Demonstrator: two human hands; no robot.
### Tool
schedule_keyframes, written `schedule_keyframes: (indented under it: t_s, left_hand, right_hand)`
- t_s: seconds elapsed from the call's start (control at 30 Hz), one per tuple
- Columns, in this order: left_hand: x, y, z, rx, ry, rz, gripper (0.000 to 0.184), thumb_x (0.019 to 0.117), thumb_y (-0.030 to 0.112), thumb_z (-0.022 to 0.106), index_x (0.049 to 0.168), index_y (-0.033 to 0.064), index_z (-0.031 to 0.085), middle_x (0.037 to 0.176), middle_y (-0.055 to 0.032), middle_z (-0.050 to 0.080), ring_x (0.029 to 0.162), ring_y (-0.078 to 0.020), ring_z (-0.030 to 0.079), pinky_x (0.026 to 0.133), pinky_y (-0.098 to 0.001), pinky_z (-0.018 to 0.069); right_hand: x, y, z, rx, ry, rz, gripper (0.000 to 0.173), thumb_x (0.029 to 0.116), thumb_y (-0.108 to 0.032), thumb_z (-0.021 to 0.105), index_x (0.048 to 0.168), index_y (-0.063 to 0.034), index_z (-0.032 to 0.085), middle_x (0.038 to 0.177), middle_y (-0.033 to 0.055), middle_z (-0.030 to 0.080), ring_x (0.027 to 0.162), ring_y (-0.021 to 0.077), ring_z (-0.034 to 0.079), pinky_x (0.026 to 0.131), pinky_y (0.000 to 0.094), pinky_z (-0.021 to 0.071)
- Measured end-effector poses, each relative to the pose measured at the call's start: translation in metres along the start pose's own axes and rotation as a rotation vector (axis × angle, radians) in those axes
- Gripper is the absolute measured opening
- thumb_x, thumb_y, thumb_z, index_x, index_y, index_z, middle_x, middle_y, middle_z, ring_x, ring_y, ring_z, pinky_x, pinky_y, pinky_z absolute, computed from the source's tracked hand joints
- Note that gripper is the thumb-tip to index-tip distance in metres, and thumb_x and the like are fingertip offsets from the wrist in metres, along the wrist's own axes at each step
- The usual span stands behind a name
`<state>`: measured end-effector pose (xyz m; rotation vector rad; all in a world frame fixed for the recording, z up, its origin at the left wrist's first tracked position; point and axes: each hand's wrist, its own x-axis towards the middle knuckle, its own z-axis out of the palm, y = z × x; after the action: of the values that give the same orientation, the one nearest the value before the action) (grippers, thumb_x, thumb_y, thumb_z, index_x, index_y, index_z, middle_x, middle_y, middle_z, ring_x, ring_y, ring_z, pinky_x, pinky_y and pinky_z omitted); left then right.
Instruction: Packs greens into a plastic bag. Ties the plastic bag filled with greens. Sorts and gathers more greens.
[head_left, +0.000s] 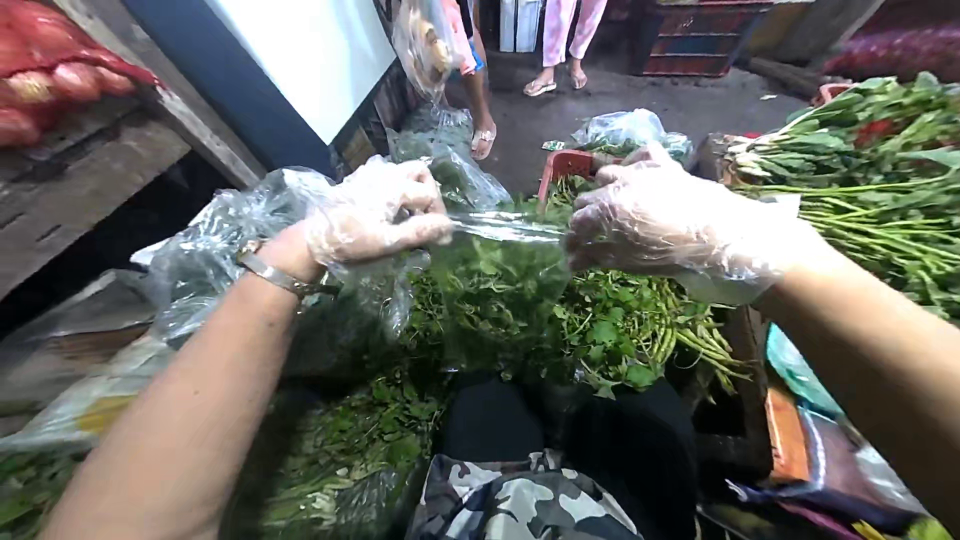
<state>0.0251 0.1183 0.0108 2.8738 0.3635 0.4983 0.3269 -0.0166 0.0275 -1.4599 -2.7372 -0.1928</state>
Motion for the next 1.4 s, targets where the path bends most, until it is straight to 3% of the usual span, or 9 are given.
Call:
schedule_keyframes:
  t_s: [0.23, 0.5, 0.6, 0.83, 1.0, 1.1, 1.2, 1.3, 1.4]
  left_hand:
    - [-0.014, 0.022, 0.031, 0.233, -0.011, 0.056, 0.017, 0.0926, 0.026, 0.065, 0.094, 0.0126, 0.076, 0.090, -0.0093, 0.070, 0.081, -0.0309, 0.068, 0.070, -0.0518, 0.0528]
    - [-0.007, 0.052, 0.045, 0.143, -0.055, 0.137, 0.011, 0.0907, 0.019, 0.068, 0.088, 0.0129, 0.077, 0.090, -0.0070, 0.070, 0.080, -0.0246, 0.068, 0.069, -0.0435, 0.0541]
    - [-0.024, 0.040, 0.030, 0.185, -0.127, 0.086, 0.033, 0.0955, 0.042, 0.056, 0.082, 0.0178, 0.073, 0.086, -0.0027, 0.064, 0.079, -0.0218, 0.064, 0.069, -0.0432, 0.0508]
    - [-0.047, 0.040, 0.032, 0.069, 0.101, -0.026, 0.023, 0.0882, 0.026, 0.068, 0.078, 0.0057, 0.072, 0.078, -0.0078, 0.069, 0.073, -0.0228, 0.065, 0.071, -0.0450, 0.0497]
    - [-0.047, 0.051, 0.048, -0.133, 0.296, -0.177, 0.017, 0.0845, 0.009, 0.072, 0.095, 0.0011, 0.061, 0.083, -0.0040, 0.065, 0.076, -0.0064, 0.062, 0.075, -0.0236, 0.0532]
    - [-0.047, 0.058, 0.058, -0.002, 0.230, -0.275, 0.045, 0.0886, 0.009, 0.072, 0.130, -0.0017, 0.060, 0.085, -0.0076, 0.071, 0.076, -0.0185, 0.068, 0.078, -0.0400, 0.0575]
    - [-0.052, 0.065, 0.069, 0.072, 0.231, -0.289, 0.017, 0.0924, 0.012, 0.065, 0.100, 0.0017, 0.077, 0.088, -0.0152, 0.072, 0.083, -0.0325, 0.070, 0.078, -0.0526, 0.0549]
    - [-0.059, 0.054, 0.098, -0.417, 0.468, -0.377, 0.016, 0.0910, 0.010, 0.053, 0.087, 0.0055, 0.067, 0.087, 0.0008, 0.061, 0.082, -0.0056, 0.059, 0.076, -0.0220, 0.0501]
    - [-0.041, 0.063, 0.141, -1.169, 0.776, -0.431, 0.027, 0.0919, 0.007, 0.040, 0.087, 0.0163, 0.065, 0.095, 0.0055, 0.068, 0.092, -0.0053, 0.064, 0.084, -0.0243, 0.0537]
  right_hand:
    - [0.000, -0.030, 0.031, 0.170, 0.028, -0.099, 0.038, 0.0931, -0.033, 0.070, 0.131, -0.0248, 0.072, 0.084, 0.0077, 0.074, 0.079, 0.0280, 0.071, 0.078, 0.0526, 0.0554]
    - [0.041, -0.110, 0.051, 0.135, -0.874, 0.169, 0.046, 0.1038, -0.020, 0.058, 0.147, -0.0052, 0.051, 0.122, 0.0303, 0.063, 0.116, 0.0493, 0.060, 0.096, 0.0648, 0.0450]
    - [0.020, -0.083, 0.046, 0.277, -0.578, 0.200, 0.080, 0.0921, -0.044, 0.074, 0.160, -0.0382, 0.033, 0.100, 0.0200, 0.072, 0.096, 0.0417, 0.068, 0.089, 0.0642, 0.0487]
    - [-0.027, -0.041, 0.039, 0.056, 0.176, -0.038, 0.016, 0.0910, -0.025, 0.069, 0.084, -0.0116, 0.075, 0.093, 0.0100, 0.068, 0.087, 0.0326, 0.066, 0.068, 0.0495, 0.0514]
    - [-0.033, -0.053, 0.049, 0.349, 0.374, 0.217, 0.021, 0.0877, -0.014, 0.075, 0.102, -0.0011, 0.066, 0.084, 0.0097, 0.065, 0.070, 0.0230, 0.065, 0.063, 0.0398, 0.0553]
    - [-0.031, -0.058, 0.058, 0.294, 0.294, 0.436, 0.035, 0.0918, -0.009, 0.074, 0.125, 0.0001, 0.066, 0.096, 0.0189, 0.068, 0.081, 0.0352, 0.069, 0.071, 0.0518, 0.0566]
    - [-0.036, -0.049, 0.068, 0.280, 0.319, 0.460, 0.011, 0.0873, -0.017, 0.079, 0.092, -0.0061, 0.079, 0.095, 0.0202, 0.065, 0.087, 0.0396, 0.065, 0.071, 0.0556, 0.0523]
    - [-0.045, -0.032, 0.090, 0.743, 0.490, 0.499, 0.017, 0.0870, -0.024, 0.076, 0.080, -0.0089, 0.072, 0.107, 0.0070, 0.062, 0.101, 0.0180, 0.059, 0.084, 0.0369, 0.0498]
    - [-0.030, -0.046, 0.124, 1.575, 0.740, 0.447, 0.027, 0.1004, -0.026, 0.051, 0.111, -0.0103, 0.070, 0.128, 0.0002, 0.068, 0.113, 0.0094, 0.065, 0.092, 0.0282, 0.0561]
